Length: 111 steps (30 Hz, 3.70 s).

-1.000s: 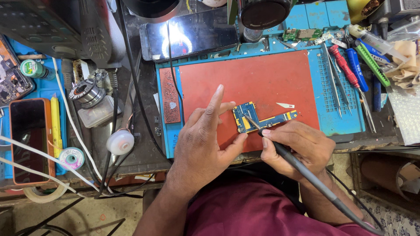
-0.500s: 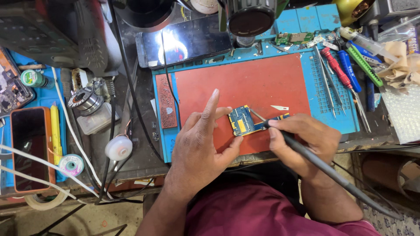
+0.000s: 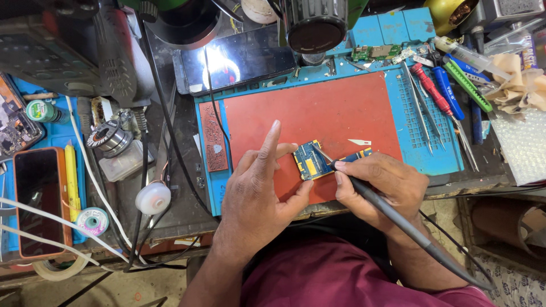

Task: The person uses a soldering iron to work on a small blue circuit board placed on a red mat. They apply flux from a syringe and continue soldering specific points on the board while occasionally adjusting a nearby phone screen.

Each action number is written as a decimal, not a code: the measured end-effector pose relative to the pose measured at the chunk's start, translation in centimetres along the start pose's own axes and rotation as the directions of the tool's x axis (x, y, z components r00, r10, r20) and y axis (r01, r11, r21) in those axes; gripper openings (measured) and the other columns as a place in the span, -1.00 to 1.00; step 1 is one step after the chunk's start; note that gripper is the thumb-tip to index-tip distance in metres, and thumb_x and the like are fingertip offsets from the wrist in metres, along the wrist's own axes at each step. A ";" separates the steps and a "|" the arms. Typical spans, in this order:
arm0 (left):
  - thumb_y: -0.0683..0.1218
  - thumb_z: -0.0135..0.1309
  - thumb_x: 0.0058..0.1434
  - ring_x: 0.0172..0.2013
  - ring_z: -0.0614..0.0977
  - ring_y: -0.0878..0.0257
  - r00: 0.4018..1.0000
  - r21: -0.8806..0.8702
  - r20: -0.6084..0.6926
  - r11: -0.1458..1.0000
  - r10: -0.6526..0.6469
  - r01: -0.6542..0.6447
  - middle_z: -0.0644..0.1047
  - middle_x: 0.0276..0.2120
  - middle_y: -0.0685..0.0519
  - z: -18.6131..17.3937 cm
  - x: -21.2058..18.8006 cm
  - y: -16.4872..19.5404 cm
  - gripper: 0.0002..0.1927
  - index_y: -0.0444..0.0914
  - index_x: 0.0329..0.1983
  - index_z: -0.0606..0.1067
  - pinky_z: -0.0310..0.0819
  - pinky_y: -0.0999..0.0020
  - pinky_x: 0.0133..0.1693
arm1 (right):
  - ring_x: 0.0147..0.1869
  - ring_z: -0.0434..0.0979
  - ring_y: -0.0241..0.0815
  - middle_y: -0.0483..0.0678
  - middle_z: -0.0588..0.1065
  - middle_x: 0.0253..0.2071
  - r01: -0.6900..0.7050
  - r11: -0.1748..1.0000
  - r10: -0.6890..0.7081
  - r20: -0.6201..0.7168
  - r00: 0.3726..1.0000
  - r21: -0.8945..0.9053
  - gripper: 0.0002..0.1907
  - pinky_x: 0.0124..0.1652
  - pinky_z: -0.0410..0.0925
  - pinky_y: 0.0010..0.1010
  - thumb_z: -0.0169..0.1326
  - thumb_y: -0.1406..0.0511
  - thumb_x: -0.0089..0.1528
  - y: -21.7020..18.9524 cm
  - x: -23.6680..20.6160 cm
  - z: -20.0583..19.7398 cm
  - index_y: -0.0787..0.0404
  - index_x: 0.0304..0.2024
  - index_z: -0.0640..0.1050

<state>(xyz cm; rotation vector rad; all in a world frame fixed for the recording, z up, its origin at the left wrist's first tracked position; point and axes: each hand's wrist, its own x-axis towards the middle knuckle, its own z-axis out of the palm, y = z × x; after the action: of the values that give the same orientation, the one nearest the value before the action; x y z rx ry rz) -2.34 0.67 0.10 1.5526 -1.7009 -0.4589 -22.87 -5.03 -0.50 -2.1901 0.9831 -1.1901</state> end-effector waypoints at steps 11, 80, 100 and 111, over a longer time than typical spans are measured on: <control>-0.05 0.40 0.08 -0.19 0.56 0.21 1.000 0.002 0.004 1.000 0.002 -0.002 0.61 0.06 0.10 0.0 0.0 0.0 0.03 -0.31 0.52 0.07 0.54 0.27 -0.09 | -0.32 0.66 -0.20 0.04 0.61 -0.33 -0.008 1.000 0.008 0.001 1.000 0.007 -0.81 -0.32 0.47 -0.47 0.29 0.45 0.12 0.0 0.0 0.0 0.31 -0.20 0.62; -0.07 0.38 0.06 -0.21 0.55 0.22 1.000 0.053 0.001 0.998 0.024 -0.024 0.61 0.04 0.11 -0.1 0.1 0.1 0.01 -0.37 0.48 0.09 0.51 0.27 -0.10 | -0.37 0.64 -0.19 0.02 0.60 -0.37 0.014 1.000 -0.014 0.006 1.000 0.012 -0.79 -0.37 0.45 -0.45 0.31 0.44 0.10 0.2 0.1 0.0 0.30 -0.21 0.63; -0.07 0.38 0.07 -0.22 0.54 0.21 1.000 0.049 0.002 0.999 0.021 -0.021 0.61 0.04 0.11 0.0 0.0 0.0 0.01 -0.36 0.49 0.08 0.51 0.27 -0.10 | -0.35 0.63 -0.18 0.03 0.59 -0.36 0.064 0.998 -0.064 0.000 0.998 0.002 -0.80 -0.36 0.45 -0.44 0.30 0.46 0.11 0.3 0.2 -0.1 0.31 -0.20 0.62; -0.08 0.37 0.07 -0.22 0.54 0.20 1.000 0.036 0.005 0.999 0.024 -0.024 0.61 0.04 0.09 -0.1 0.1 0.1 0.00 -0.38 0.49 0.09 0.51 0.27 -0.11 | -0.47 0.50 -0.35 -0.03 0.58 -0.45 -0.197 0.973 0.205 -0.053 0.977 0.121 -0.78 -0.43 0.29 -0.54 0.33 0.42 0.15 1.4 -2.1 -0.6 0.31 -0.16 0.64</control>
<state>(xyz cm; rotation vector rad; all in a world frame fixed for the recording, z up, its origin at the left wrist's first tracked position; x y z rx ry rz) -2.30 0.61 0.24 1.5560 -1.7384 -0.4218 -24.71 -4.39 -2.20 -1.9232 1.1053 -1.1976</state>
